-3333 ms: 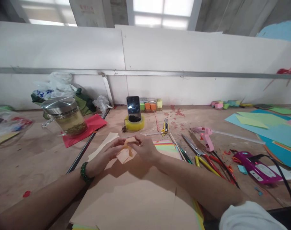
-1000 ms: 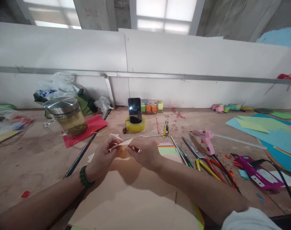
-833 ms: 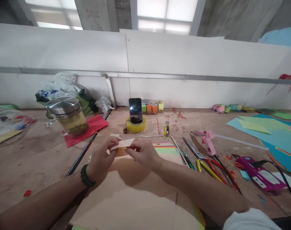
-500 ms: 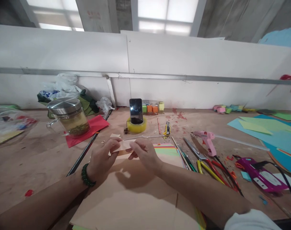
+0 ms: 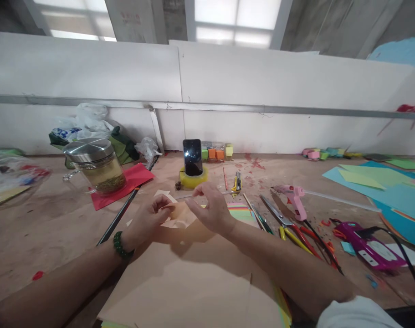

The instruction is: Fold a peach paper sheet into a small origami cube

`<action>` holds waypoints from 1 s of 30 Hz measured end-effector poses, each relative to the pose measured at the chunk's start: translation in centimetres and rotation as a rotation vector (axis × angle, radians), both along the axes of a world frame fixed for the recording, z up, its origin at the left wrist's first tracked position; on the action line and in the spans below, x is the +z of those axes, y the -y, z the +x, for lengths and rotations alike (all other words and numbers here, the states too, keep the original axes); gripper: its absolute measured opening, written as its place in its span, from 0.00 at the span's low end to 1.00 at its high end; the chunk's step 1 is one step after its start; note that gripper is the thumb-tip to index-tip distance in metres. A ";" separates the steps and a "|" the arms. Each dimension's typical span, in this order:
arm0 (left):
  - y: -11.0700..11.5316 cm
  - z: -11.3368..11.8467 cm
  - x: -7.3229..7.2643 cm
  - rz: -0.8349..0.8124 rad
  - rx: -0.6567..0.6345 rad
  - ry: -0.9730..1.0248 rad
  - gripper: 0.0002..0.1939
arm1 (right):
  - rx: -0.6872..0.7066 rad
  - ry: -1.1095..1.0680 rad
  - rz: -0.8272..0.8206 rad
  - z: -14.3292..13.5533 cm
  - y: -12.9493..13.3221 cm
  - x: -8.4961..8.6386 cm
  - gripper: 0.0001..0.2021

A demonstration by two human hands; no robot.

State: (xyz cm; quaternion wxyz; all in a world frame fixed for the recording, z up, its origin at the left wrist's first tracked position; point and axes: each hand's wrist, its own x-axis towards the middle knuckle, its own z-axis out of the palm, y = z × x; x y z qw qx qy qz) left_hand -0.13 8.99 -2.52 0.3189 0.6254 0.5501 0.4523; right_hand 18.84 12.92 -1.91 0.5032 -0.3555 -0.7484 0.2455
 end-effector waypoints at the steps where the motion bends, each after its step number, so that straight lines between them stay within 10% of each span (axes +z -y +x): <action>1: -0.1 0.0 0.1 -0.031 -0.035 0.013 0.07 | 0.028 0.013 -0.049 0.1 -0.3 0.0 0.07; 5: 0.0 0.1 0.5 -0.121 -0.112 0.056 0.10 | 0.228 0.058 -0.317 -0.1 -1.3 -0.8 0.05; 12: 0.2 0.1 0.8 -0.218 -0.077 0.125 0.11 | 0.237 0.002 -0.323 -0.5 -1.5 -1.7 0.06; 30: 0.5 0.2 -1.1 0.165 -0.026 -0.131 0.06 | 0.248 0.064 -0.176 -0.7 -0.6 -2.1 0.12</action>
